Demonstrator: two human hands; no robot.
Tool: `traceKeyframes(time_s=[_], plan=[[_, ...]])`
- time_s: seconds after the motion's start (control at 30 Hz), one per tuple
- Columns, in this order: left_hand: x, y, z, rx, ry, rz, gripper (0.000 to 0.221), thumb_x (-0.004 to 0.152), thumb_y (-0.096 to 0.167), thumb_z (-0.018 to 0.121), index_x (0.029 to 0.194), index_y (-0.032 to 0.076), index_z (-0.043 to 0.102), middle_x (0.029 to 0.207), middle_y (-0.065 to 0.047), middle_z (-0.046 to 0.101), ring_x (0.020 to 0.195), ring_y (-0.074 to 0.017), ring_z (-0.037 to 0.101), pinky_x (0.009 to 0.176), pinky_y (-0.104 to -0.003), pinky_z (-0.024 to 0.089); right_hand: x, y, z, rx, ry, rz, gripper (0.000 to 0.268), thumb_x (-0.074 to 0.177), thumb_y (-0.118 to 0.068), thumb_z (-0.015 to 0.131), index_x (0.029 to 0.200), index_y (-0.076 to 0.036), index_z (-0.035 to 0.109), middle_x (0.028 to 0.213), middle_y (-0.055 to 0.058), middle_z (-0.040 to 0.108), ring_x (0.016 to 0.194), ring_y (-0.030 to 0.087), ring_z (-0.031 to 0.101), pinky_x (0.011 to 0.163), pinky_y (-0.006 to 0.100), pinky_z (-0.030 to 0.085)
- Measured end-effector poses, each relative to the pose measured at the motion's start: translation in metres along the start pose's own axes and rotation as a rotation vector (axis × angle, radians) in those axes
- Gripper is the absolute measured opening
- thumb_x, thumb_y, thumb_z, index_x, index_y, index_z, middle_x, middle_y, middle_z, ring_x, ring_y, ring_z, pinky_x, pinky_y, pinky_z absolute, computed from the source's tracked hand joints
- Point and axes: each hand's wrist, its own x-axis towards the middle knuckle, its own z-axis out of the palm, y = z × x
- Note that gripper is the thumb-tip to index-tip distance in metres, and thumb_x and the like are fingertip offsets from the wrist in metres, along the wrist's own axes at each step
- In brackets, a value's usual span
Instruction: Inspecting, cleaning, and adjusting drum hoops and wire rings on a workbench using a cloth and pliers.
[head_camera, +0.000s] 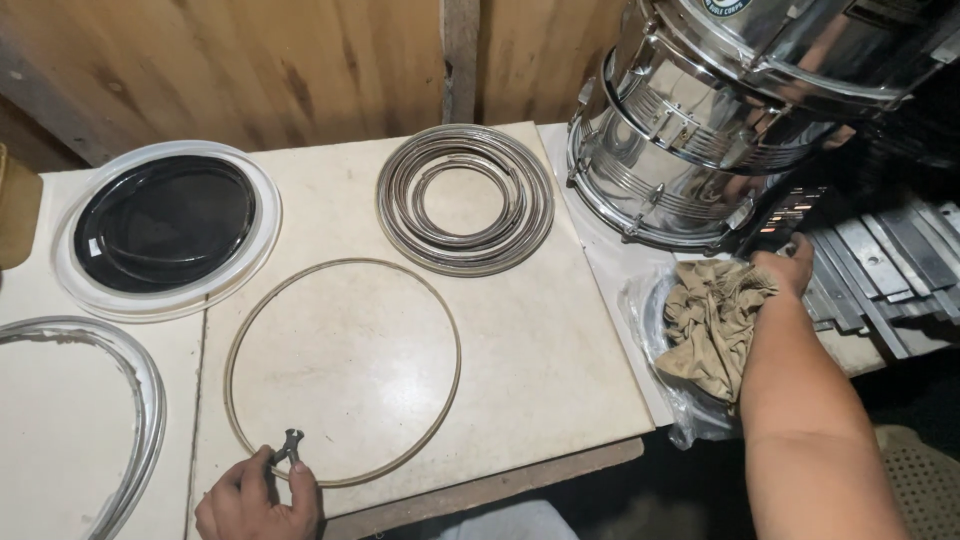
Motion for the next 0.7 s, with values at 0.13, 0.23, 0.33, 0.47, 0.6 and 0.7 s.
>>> traceKeyframes(time_s=[0.13,0.23,0.33,0.47,0.6,0.7], plan=[[-0.008,-0.005,0.003,0.034,-0.017,-0.037,0.041,0.086,0.039,0.075,0.116,0.013,0.084,0.108,-0.007,0.068,0.095,-0.0348,0.06,0.089,-0.045,0.054,0.01,0.008,-0.005,-0.179,0.002,-0.113,0.077,0.065,-0.015,0.062,0.141,-0.02,0.057,0.122,0.008,0.065,0.107,0.023,0.064,0.093,0.026,0.045],[-0.005,-0.001,0.0,0.015,-0.028,-0.045,0.04,0.086,0.037,0.074,0.116,0.012,0.083,0.108,-0.009,0.069,0.093,-0.0368,0.061,0.089,-0.048,0.054,-0.016,-0.015,-0.015,-0.181,0.013,-0.054,0.065,0.073,-0.015,0.06,0.138,-0.025,0.059,0.125,0.008,0.069,0.111,0.025,0.066,0.093,0.028,0.047],[-0.002,0.001,-0.001,0.007,-0.017,-0.04,0.039,0.085,0.035,0.075,0.116,0.011,0.084,0.107,-0.009,0.069,0.091,-0.0361,0.061,0.089,-0.048,0.054,-0.031,-0.023,-0.019,-0.094,0.024,0.043,0.063,0.079,-0.007,0.059,0.138,-0.027,0.057,0.132,0.009,0.063,0.111,0.028,0.065,0.093,0.033,0.049],[0.001,0.005,-0.004,-0.002,0.016,-0.024,0.036,0.084,0.031,0.076,0.112,0.011,0.084,0.104,-0.009,0.068,0.092,-0.0354,0.061,0.087,-0.047,0.052,-0.026,-0.02,-0.02,-0.145,0.158,-0.033,0.045,0.077,-0.023,0.063,0.12,-0.036,0.068,0.11,-0.004,0.07,0.091,0.026,0.069,0.084,0.036,0.05],[-0.002,0.002,-0.002,0.009,0.005,-0.036,0.036,0.082,0.032,0.077,0.112,0.012,0.084,0.105,-0.008,0.069,0.091,-0.0355,0.062,0.086,-0.047,0.053,0.051,0.043,0.008,-0.141,0.199,-0.46,0.055,0.076,-0.015,0.071,0.13,-0.007,0.068,0.116,0.012,0.072,0.1,0.027,0.067,0.09,0.032,0.051],[-0.001,0.002,-0.003,0.002,-0.006,-0.033,0.036,0.083,0.033,0.075,0.112,0.012,0.083,0.105,-0.008,0.069,0.091,-0.0362,0.062,0.087,-0.049,0.053,0.017,0.004,-0.006,-0.151,0.076,-0.318,0.061,0.079,-0.015,0.072,0.139,-0.013,0.062,0.131,0.014,0.067,0.115,0.028,0.064,0.096,0.032,0.049]])
